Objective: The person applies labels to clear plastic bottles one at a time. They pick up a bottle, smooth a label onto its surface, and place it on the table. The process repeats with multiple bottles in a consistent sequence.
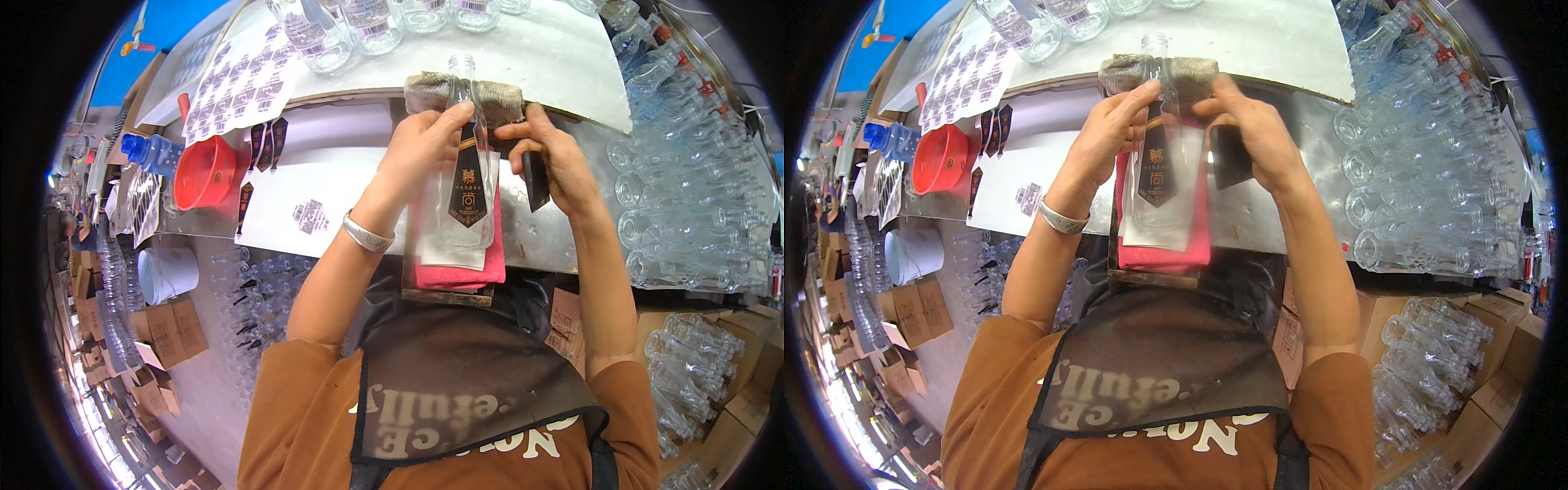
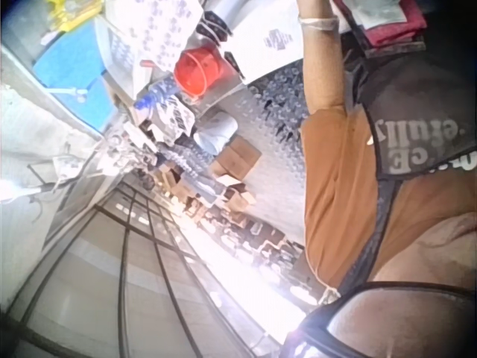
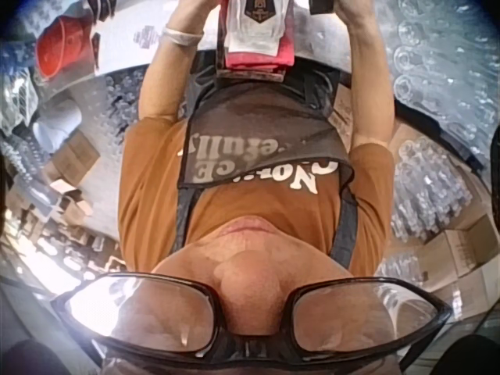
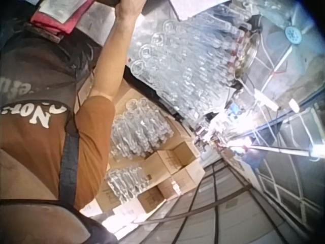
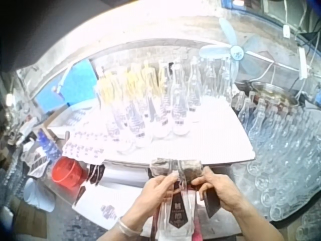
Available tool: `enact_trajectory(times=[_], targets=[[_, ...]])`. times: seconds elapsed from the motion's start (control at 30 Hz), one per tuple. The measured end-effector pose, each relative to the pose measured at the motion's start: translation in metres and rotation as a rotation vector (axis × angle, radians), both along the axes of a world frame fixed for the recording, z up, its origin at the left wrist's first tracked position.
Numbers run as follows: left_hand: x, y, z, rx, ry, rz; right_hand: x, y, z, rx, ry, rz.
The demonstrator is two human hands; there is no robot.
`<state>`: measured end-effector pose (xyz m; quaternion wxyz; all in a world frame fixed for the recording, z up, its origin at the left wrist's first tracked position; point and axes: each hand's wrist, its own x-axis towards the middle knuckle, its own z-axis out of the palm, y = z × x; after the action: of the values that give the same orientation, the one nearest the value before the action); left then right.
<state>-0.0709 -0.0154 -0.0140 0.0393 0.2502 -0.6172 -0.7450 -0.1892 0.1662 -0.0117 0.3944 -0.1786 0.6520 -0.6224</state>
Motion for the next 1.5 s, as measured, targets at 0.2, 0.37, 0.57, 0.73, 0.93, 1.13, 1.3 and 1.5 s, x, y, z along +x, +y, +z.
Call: enact_trajectory(times=[0.2, 0.37, 0.57, 0.73, 0.93, 1.13, 1.3, 1.5], targets=[[0.0, 0.01, 0.001, -0.109, 0.032, 0.064, 0.014, 0.024, -0.006, -0.213, -0.25, -0.226], [0.002, 0.005, -0.007, 0.033, -0.03, 0.092, 0.01, 0.015, -0.005, -0.332, -0.019, -0.209], [0.014, 0.011, 0.005, 0.168, -0.019, 0.159, 0.011, -0.015, 0.018, -0.148, 0.672, -0.094], [0.03, 0.009, 0.004, 0.164, 0.004, 0.176, 0.008, -0.024, 0.023, -0.27, 0.848, -0.134], [0.041, 0.004, -0.001, 0.156, 0.05, 0.148, 0.005, -0.031, 0.045, -0.226, 1.0, -0.012], [0.045, 0.005, -0.001, 0.13, 0.081, 0.124, 0.006, -0.048, 0.067, -0.275, 1.373, 0.062], [0.047, 0.007, -0.002, 0.121, 0.084, 0.132, 0.012, -0.053, 0.065, -0.19, 1.566, 0.107], [0.059, -0.001, -0.004, 0.073, 0.069, 0.194, 0.085, -0.012, 0.049, -0.276, 1.261, 0.567]])
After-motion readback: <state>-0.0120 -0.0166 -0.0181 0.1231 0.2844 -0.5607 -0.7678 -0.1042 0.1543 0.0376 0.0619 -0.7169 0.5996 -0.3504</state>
